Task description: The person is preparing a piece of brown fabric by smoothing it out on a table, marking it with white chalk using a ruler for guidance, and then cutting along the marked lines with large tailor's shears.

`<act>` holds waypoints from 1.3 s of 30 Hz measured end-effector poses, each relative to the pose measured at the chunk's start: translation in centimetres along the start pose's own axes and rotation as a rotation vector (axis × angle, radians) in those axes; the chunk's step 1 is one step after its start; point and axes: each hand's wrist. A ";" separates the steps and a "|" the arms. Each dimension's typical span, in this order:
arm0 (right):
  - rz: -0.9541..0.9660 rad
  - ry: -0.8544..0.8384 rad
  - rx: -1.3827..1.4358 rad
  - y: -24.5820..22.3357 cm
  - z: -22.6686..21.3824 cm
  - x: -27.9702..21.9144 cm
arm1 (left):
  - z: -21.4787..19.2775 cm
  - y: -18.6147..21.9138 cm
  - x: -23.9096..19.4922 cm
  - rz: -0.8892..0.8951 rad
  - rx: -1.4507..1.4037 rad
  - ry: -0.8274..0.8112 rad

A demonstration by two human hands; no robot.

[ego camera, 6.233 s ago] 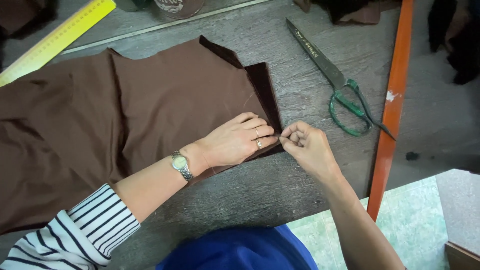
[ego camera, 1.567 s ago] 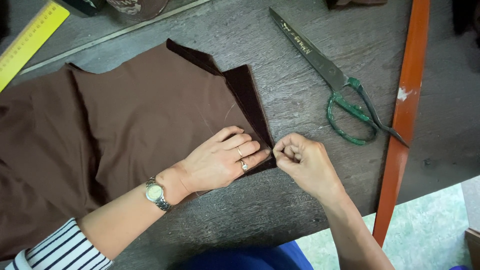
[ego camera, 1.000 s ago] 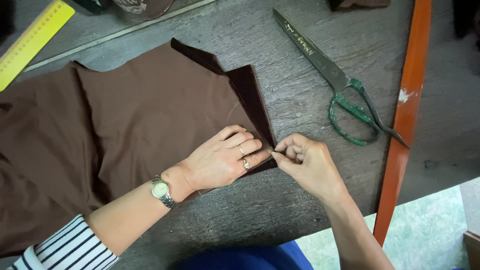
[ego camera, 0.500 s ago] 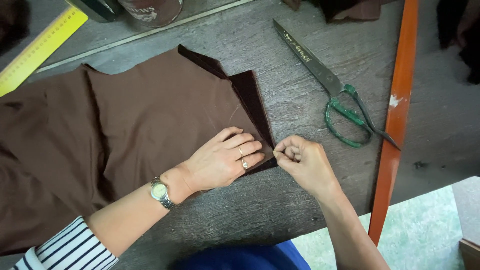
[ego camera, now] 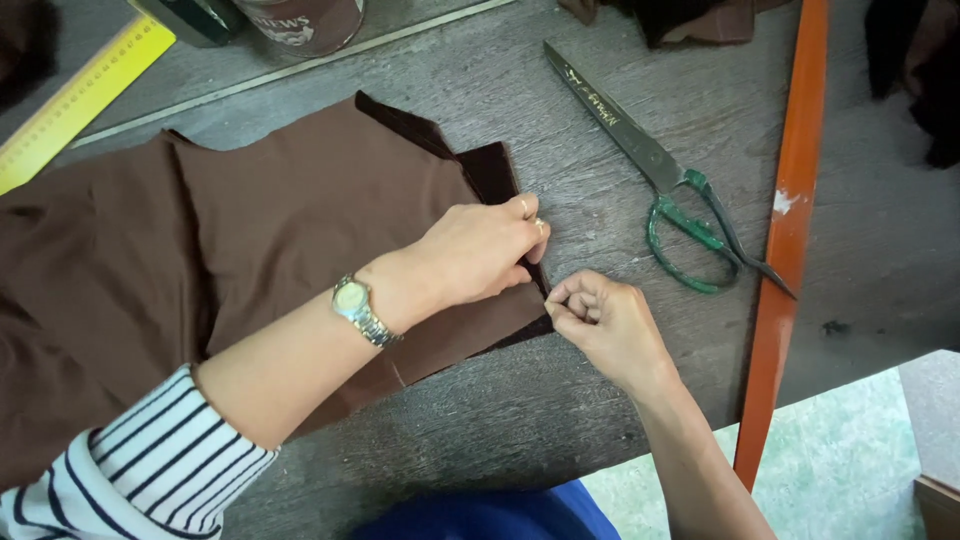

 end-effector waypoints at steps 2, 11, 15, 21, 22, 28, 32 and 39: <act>0.000 0.001 0.000 0.0 0.0 0.0 | 0.1 -0.3 0.6 -0.013 0.009 -0.052; 0.000 -0.002 0.017 0.3 0.0 0.1 | 0.4 -1.0 1.9 0.014 0.046 -0.177; 0.007 -0.008 0.027 0.5 0.0 0.1 | -0.3 -0.6 1.6 0.036 0.033 -0.188; 0.008 -0.018 0.030 0.4 0.0 0.1 | -0.4 -0.6 1.3 0.080 -0.006 -0.192; 0.006 -0.020 0.029 0.3 -0.1 0.1 | -0.2 -0.7 1.2 0.082 -0.002 -0.192; -0.001 -0.020 0.022 0.3 -0.1 0.2 | -0.4 -0.4 1.1 0.070 0.061 -0.165; -0.006 -0.020 0.019 0.4 -0.1 0.1 | 0.0 -0.7 1.4 0.101 0.153 -0.141; 0.002 -0.020 0.039 0.2 -0.1 0.2 | -0.4 -0.4 1.4 0.102 0.090 -0.183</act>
Point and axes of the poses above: each hand's wrist, its own x-axis towards the middle knuckle, its own z-axis out of the palm, y = z × x, and after that the axes turned 1 degree about y, right-handed
